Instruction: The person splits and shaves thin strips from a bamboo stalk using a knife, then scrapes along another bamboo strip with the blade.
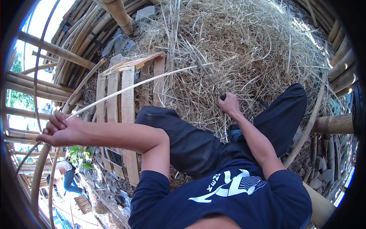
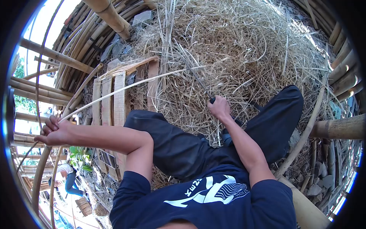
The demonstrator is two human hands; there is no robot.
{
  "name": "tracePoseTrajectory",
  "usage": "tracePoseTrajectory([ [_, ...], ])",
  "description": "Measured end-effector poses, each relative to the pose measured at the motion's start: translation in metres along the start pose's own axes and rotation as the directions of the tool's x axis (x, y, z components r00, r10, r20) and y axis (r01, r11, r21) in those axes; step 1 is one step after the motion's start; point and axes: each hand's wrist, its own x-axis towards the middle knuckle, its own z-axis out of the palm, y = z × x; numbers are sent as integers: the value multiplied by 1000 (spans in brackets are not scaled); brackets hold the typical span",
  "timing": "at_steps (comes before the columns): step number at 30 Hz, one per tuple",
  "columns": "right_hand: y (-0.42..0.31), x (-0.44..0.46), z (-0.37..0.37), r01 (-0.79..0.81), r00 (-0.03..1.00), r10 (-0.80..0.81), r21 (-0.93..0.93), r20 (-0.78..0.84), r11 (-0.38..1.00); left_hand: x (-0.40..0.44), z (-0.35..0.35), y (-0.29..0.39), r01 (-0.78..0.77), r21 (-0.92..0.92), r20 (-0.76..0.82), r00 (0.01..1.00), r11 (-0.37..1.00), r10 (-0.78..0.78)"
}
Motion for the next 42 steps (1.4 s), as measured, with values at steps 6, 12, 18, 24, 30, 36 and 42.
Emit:
tracePoseTrajectory([
  [6,34,24,19,-93,991,93,4,-98,996,27,-34,17,21,-82,60,998,996,-16],
  [12,39,21,21,-238,968,236,-17,-79,971,31,-39,13,75,-159,213,976,984,-40],
  [18,12,5,7,-18,997,20,31,-78,999,56,-59,13,343,-513,401,906,787,-134],
  [24,-5,2,3,154,984,-156,-29,-88,988,51,-53,25,386,-489,485,865,782,-124],
  [30,55,29,23,-300,939,297,5,-175,954,58,-75,58,108,-219,291,956,970,-41],
  [36,14,13,12,-164,986,164,-36,5,986,71,-92,44,126,-414,319,948,902,14],
  [42,-8,-2,12,71,995,-67,-62,69,996,91,-100,24,317,-478,512,859,819,-34],
])
